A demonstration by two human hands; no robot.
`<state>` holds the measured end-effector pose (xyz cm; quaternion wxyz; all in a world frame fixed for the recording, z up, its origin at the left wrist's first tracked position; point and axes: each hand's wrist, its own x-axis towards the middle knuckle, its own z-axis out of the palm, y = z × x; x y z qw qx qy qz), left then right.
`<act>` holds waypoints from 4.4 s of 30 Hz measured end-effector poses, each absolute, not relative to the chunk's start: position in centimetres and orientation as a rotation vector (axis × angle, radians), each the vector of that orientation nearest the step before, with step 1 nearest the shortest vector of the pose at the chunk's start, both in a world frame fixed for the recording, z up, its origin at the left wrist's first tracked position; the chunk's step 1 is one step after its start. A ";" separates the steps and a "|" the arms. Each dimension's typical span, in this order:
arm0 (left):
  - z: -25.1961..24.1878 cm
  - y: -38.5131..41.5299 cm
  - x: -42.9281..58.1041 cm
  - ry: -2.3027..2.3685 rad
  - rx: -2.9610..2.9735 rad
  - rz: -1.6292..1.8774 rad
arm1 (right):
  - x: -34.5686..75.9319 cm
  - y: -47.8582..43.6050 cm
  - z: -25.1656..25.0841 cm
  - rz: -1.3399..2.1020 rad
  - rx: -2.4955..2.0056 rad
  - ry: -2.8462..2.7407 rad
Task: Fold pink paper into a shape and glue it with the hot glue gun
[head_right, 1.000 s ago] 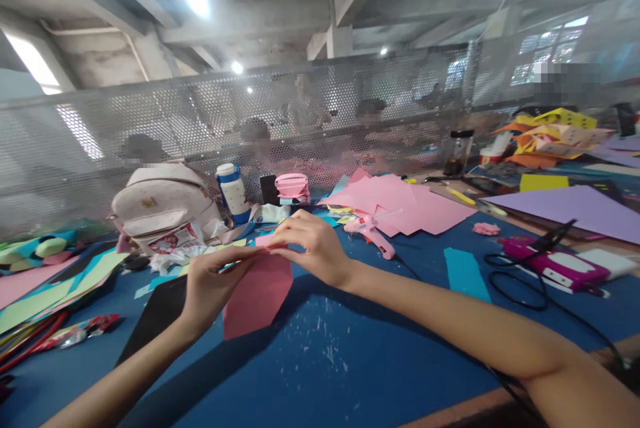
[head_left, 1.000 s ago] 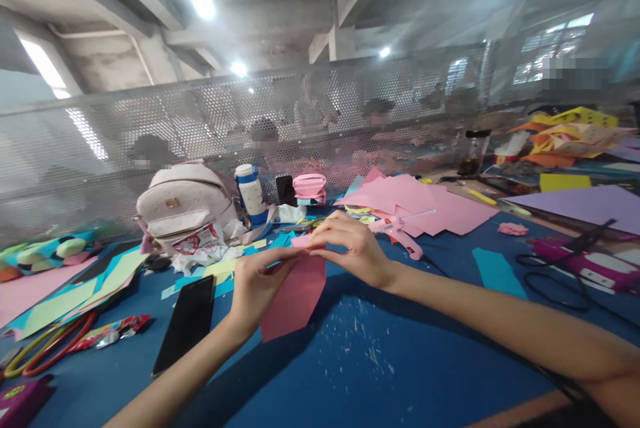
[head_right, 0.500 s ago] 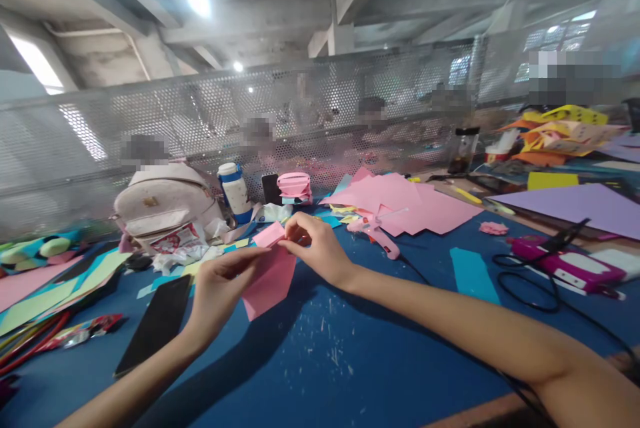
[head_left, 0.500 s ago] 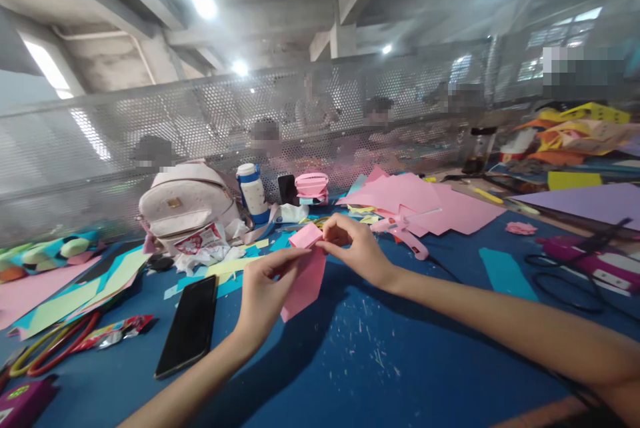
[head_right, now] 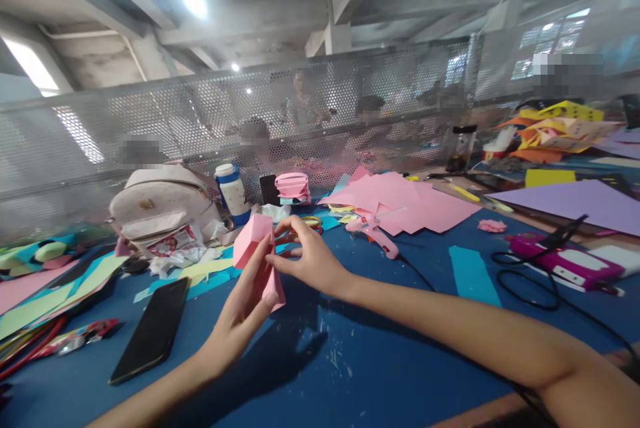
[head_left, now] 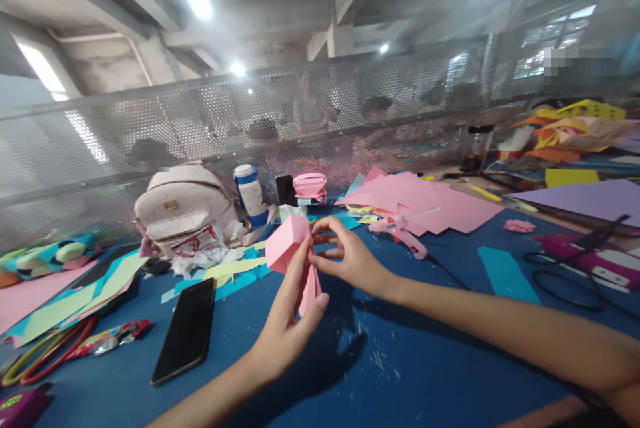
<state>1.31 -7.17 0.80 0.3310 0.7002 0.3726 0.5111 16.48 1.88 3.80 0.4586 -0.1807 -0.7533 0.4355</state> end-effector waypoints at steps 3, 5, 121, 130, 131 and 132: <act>0.7 -7.5 1.4 0.909 1.858 1.302 | 16.5 2.2 3.9 1.037 -0.473 -1.843; 0.8 -7.7 1.6 0.909 1.894 1.280 | 16.5 2.7 4.0 0.977 -0.483 -1.850; 3.1 -5.9 0.5 1.111 1.461 1.240 | 17.6 1.6 6.4 0.531 -0.405 -2.293; 2.7 -5.8 0.9 0.868 1.180 1.204 | 17.9 1.2 7.0 0.460 -0.420 -2.306; 2.7 -5.8 0.9 0.859 1.175 1.207 | 17.9 1.1 7.0 0.438 -0.407 -2.309; 2.7 -5.9 0.9 0.857 1.178 1.210 | 18.0 1.0 7.0 0.419 -0.395 -2.306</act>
